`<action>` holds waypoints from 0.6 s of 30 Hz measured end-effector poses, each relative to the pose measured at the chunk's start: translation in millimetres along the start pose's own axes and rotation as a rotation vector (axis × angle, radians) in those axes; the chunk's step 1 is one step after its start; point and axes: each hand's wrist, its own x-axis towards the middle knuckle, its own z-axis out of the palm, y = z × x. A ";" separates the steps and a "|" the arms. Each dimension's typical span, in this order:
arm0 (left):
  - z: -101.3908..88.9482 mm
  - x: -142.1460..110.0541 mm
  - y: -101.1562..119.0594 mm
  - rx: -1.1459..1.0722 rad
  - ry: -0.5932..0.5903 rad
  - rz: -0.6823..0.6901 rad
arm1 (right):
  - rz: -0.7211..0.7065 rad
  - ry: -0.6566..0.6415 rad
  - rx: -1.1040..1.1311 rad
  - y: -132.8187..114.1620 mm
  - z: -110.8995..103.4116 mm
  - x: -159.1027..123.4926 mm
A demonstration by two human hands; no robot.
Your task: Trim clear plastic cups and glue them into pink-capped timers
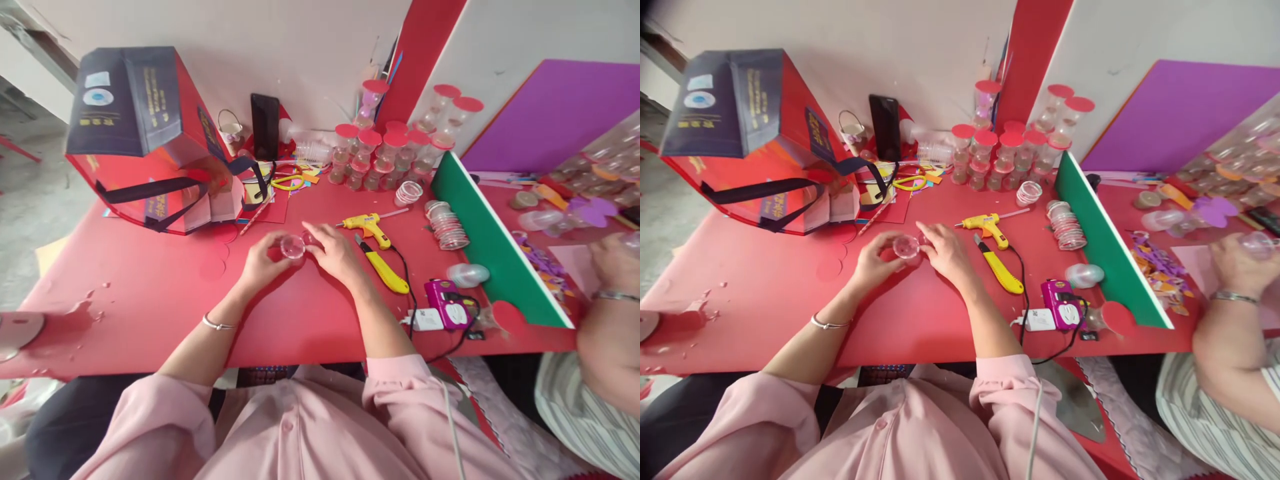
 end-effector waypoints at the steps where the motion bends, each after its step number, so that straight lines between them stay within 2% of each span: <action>1: -2.0 1.4 -0.3 -0.131 0.069 -0.064 | 0.023 0.069 0.135 0.9 3.0 0.4; 4: -6.2 6.3 -3.0 -0.403 0.236 -0.219 | 0.190 0.172 0.630 2.8 14.1 1.4; 7: -6.5 8.0 -5.7 -0.434 0.279 -0.321 | 0.401 0.103 1.136 2.8 24.5 2.7; 9: -5.3 7.1 -6.0 -0.447 0.274 -0.324 | 0.469 0.055 1.341 1.1 28.7 3.6; 13: -3.2 4.8 -3.5 -0.589 0.241 -0.294 | 0.528 0.055 1.490 -4.9 31.0 4.3; 18: -4.8 4.4 0.9 -0.687 0.197 -0.327 | 0.534 0.074 1.475 -10.1 28.2 4.0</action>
